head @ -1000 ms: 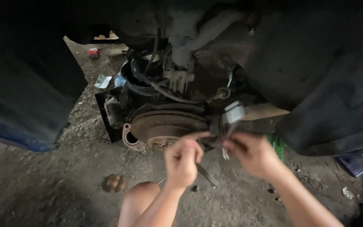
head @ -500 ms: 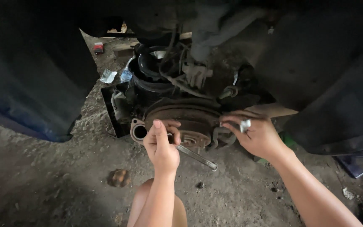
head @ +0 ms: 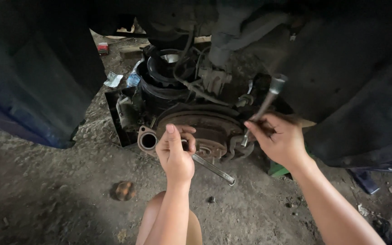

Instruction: Loosening and removing bolts from the wheel assembly and engine components using various wrenches.

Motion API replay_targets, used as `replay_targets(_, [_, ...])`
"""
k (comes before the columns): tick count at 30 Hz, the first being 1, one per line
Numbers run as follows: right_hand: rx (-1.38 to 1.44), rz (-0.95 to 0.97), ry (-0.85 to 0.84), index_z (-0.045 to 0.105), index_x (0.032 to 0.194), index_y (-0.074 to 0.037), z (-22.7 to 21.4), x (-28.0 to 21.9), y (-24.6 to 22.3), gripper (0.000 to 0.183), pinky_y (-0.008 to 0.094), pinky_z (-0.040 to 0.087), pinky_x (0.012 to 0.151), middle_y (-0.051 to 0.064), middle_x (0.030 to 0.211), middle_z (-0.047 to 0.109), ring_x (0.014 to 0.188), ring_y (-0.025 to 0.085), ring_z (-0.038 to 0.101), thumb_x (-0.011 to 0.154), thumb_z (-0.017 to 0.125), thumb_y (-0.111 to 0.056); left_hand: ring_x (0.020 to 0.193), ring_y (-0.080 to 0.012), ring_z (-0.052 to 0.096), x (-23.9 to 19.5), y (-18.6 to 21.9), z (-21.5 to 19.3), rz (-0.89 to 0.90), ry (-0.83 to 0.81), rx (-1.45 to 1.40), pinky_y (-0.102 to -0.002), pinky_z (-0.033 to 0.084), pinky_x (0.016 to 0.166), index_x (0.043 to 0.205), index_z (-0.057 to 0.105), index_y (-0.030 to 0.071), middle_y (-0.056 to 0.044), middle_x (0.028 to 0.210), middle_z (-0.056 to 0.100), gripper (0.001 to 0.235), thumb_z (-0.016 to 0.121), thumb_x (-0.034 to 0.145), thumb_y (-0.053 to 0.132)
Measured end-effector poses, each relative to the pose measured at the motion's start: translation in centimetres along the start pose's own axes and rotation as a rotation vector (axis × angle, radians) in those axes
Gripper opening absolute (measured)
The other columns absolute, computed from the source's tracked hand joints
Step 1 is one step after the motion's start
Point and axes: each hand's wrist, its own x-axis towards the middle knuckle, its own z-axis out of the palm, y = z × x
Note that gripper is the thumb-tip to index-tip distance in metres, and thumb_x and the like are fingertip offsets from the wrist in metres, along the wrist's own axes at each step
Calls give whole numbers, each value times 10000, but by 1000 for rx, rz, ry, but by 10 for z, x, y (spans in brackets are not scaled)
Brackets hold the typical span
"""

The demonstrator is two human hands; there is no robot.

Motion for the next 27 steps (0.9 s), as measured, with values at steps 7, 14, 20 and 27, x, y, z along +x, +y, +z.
replay_targets(7, [28, 147, 53, 735, 974, -61, -1, -8, -4, 73, 303, 582, 583, 92, 676, 739, 585, 240, 729, 983, 709, -128, 359, -116, 366, -3, 4, 1, -11, -16, -22, -212, 276, 359, 776, 699, -14, -81, 448, 427, 600, 419, 1112, 396])
replay_targets(14, [220, 375, -115, 675, 1087, 24, -18, 5, -27, 133, 372, 598, 566, 159, 749, 750, 556, 260, 727, 993, 635, -61, 356, -112, 362, 1, 1, -1, -35, -1, -33, -219, 272, 360, 775, 703, -8, -83, 445, 432, 605, 421, 1111, 409])
replay_targets(20, [-27, 133, -247, 744, 925, -39, -28, 30, -41, 151, 410, 597, 612, 148, 646, 723, 620, 330, 746, 959, 728, -186, 350, -109, 354, 3, -1, -4, -29, -18, -22, -216, 280, 367, 774, 707, -16, -83, 440, 438, 625, 410, 1115, 416])
replay_targets(27, [55, 207, -523, 730, 831, 3, -21, 72, -48, 254, 389, 627, 538, 149, 571, 733, 501, 273, 748, 1007, 660, -167, 355, -106, 362, 1, -1, -1, -23, -20, -49, -208, 291, 361, 778, 710, -15, -78, 442, 447, 605, 419, 1112, 397])
